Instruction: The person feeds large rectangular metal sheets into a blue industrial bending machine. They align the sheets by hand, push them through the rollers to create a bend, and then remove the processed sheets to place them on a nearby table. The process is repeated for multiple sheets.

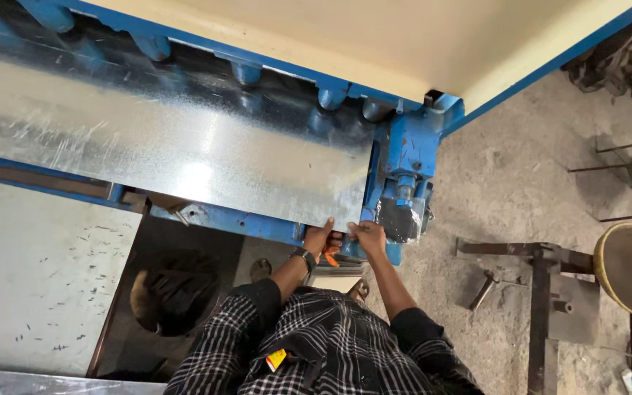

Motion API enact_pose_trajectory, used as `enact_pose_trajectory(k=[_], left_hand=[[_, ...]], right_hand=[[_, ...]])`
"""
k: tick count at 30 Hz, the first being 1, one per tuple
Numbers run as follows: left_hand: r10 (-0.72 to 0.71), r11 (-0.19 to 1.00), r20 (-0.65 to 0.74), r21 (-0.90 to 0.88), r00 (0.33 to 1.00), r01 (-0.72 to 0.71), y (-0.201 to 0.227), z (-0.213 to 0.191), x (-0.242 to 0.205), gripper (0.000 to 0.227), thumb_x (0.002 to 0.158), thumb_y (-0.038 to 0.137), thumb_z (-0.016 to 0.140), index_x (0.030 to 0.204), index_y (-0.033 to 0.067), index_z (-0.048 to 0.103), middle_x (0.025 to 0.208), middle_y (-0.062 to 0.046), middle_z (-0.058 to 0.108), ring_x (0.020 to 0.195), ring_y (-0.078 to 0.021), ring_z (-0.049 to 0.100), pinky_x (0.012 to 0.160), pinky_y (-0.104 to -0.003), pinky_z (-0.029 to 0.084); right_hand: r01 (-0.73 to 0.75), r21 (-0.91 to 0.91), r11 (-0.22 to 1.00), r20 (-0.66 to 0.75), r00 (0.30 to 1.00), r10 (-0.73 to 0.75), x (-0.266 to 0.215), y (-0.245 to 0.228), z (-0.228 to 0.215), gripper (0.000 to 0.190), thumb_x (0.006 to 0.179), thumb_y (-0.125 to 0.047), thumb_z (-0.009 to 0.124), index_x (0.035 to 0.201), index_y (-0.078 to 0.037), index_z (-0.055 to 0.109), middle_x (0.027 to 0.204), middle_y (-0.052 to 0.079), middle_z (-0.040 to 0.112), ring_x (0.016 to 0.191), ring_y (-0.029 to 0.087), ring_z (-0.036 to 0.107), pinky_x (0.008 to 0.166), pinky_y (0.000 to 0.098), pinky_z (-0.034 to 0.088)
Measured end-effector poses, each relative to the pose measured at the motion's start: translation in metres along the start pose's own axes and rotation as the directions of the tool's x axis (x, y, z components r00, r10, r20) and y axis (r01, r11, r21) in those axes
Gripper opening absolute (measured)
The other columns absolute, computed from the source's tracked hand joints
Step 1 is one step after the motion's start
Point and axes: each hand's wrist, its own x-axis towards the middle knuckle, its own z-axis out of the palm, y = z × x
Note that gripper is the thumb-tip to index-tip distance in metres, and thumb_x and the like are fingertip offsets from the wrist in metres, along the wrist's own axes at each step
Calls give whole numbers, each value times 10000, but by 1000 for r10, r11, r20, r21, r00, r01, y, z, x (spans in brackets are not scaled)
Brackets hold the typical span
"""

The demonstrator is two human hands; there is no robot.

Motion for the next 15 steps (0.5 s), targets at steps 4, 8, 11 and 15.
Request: enact_pose_trajectory(k=[4, 8, 11, 15], left_hand=[[-144, 974, -79, 167, 986, 156, 14, 0, -23, 495, 934, 461, 693, 885, -32, 678, 777, -159, 706, 540, -257, 632, 434, -390, 497], [735, 438, -133, 841, 665, -317, 56, -34, -69, 310, 1007, 375, 625, 994, 83, 727, 809, -146, 759, 716, -296, 728, 659, -389, 543], [940, -39, 95, 984, 327, -172, 117, -58, -79, 471, 985, 465, 694, 1304, 122, 648, 1291, -179, 624, 1191, -421, 585, 972, -546, 506], [708, -215, -35, 941, 706, 262, 188, -76, -93, 970, 723, 734, 741, 1520, 276, 431, 1636, -227, 154, 1448, -519, 197, 1087, -732, 313]], right_hand=[[-19, 6, 1000, 54, 998, 18, 4, -2, -3, 304, 859, -253, 833, 769, 23, 742, 682, 113, 748, 599, 137, 693, 587, 277, 534], [-17, 102, 995, 109, 994, 6, 9, 1, -4, 295, 859, -232, 831, 773, 26, 716, 694, 124, 744, 595, 159, 706, 584, 281, 554], [-25, 24, 999, 125, 992, 22, 6, -10, -4, 348, 847, -274, 831, 755, 36, 700, 713, 139, 761, 625, 190, 732, 585, 314, 554], [-13, -617, 787, 45, 998, 52, -6, -53, -15, 418, 854, -472, 785, 844, -54, 791, 750, 124, 754, 702, 266, 729, 685, 410, 566]])
